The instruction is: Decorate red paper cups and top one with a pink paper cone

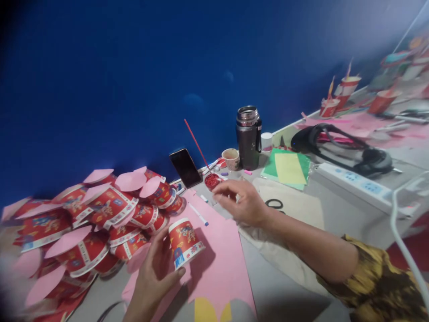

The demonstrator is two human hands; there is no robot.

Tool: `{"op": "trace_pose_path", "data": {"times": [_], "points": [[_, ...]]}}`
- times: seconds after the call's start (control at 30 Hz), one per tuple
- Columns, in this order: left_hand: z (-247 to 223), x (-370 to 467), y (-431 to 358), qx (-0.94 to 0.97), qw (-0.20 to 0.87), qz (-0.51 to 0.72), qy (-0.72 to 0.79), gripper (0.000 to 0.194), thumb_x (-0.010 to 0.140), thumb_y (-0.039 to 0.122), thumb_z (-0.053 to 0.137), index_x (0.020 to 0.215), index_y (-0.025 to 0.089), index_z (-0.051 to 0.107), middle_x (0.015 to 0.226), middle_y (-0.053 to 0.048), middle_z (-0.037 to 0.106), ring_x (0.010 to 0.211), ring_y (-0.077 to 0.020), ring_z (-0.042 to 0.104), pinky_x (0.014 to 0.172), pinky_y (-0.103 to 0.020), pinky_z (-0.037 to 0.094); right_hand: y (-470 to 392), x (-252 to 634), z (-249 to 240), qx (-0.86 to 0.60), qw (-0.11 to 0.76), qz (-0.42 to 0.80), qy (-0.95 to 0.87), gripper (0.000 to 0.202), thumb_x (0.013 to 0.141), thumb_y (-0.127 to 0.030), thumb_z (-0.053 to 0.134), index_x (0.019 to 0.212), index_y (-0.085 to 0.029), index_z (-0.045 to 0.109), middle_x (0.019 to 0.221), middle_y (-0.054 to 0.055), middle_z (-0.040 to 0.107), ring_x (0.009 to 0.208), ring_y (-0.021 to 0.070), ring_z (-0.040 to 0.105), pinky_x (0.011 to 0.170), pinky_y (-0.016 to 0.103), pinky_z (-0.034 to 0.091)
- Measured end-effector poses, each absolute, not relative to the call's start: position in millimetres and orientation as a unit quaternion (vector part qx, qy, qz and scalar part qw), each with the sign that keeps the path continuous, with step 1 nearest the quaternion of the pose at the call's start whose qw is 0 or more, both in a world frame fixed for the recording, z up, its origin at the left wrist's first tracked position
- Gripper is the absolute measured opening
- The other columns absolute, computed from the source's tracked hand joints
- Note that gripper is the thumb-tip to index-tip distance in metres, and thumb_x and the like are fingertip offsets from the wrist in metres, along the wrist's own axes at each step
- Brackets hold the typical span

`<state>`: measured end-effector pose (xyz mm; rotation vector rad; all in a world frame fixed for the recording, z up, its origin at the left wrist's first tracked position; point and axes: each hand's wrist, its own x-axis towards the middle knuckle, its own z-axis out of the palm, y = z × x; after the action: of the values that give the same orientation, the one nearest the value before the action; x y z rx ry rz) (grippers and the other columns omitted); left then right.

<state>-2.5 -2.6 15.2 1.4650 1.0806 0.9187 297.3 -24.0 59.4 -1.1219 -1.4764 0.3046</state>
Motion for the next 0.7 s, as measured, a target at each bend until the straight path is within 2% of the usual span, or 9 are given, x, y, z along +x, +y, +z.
{"op": "trace_pose_path", "data": {"times": [0.1, 0.2, 0.4, 0.57, 0.7], "points": [[16, 3, -5, 0.596, 0.487, 0.416, 0.483, 0.088, 0.068, 0.043, 0.089, 0.147, 0.029, 0.054, 0.159, -0.011, 0.052, 0.155, -0.0414, 0.038, 0.128, -0.056, 0.032, -12, 326, 74, -0.567, 0.589, 0.133, -0.561, 0.018, 0.094, -0.034, 0.065, 0.088, -0.019, 0.073, 0.072, 0.003, 0.073, 0.057, 0.0152, 0.064, 0.055, 0.027, 0.052], [19, 7, -6, 0.602, 0.461, 0.419, 0.500, 0.085, 0.070, 0.045, 0.086, 0.147, 0.029, 0.054, 0.161, -0.011, 0.050, 0.153, -0.0421, 0.041, 0.128, -0.060, 0.030, 3, 349, 77, -0.628, 0.524, 0.131, -0.561, 0.026, 0.095, -0.039, 0.059, 0.088, -0.017, 0.071, 0.071, 0.004, 0.074, 0.059, 0.0163, 0.065, 0.057, 0.027, 0.053], [15, 4, -1, 0.625, 0.422, 0.394, 0.525, 0.089, 0.070, 0.048, 0.085, 0.150, 0.030, 0.050, 0.161, -0.014, 0.049, 0.144, -0.0451, 0.051, 0.122, -0.065, 0.039, 18, 354, 64, -0.692, 0.404, 0.086, -0.592, 0.018, 0.090, -0.027, 0.060, 0.086, -0.019, 0.075, 0.079, 0.004, 0.079, 0.071, 0.0183, 0.068, 0.065, 0.027, 0.045], [8, -2, 6, 0.649, 0.386, 0.403, 0.517, 0.086, 0.072, 0.047, 0.084, 0.149, 0.028, 0.052, 0.158, -0.015, 0.051, 0.145, -0.0462, 0.049, 0.123, -0.068, 0.034, 20, 349, 57, -0.728, 0.302, 0.053, -0.613, 0.015, 0.091, -0.028, 0.066, 0.084, -0.021, 0.077, 0.081, 0.005, 0.080, 0.073, 0.0202, 0.068, 0.061, 0.027, 0.034], [16, -5, 7, 0.649, 0.396, 0.374, 0.532, 0.091, 0.066, 0.041, 0.090, 0.148, 0.028, 0.053, 0.154, -0.015, 0.055, 0.143, -0.0452, 0.052, 0.121, -0.064, 0.040, 14, 348, 61, -0.732, 0.269, 0.051, -0.624, 0.015, 0.093, -0.027, 0.066, 0.085, -0.020, 0.077, 0.082, 0.006, 0.080, 0.073, 0.0209, 0.068, 0.061, 0.028, 0.031]]}}
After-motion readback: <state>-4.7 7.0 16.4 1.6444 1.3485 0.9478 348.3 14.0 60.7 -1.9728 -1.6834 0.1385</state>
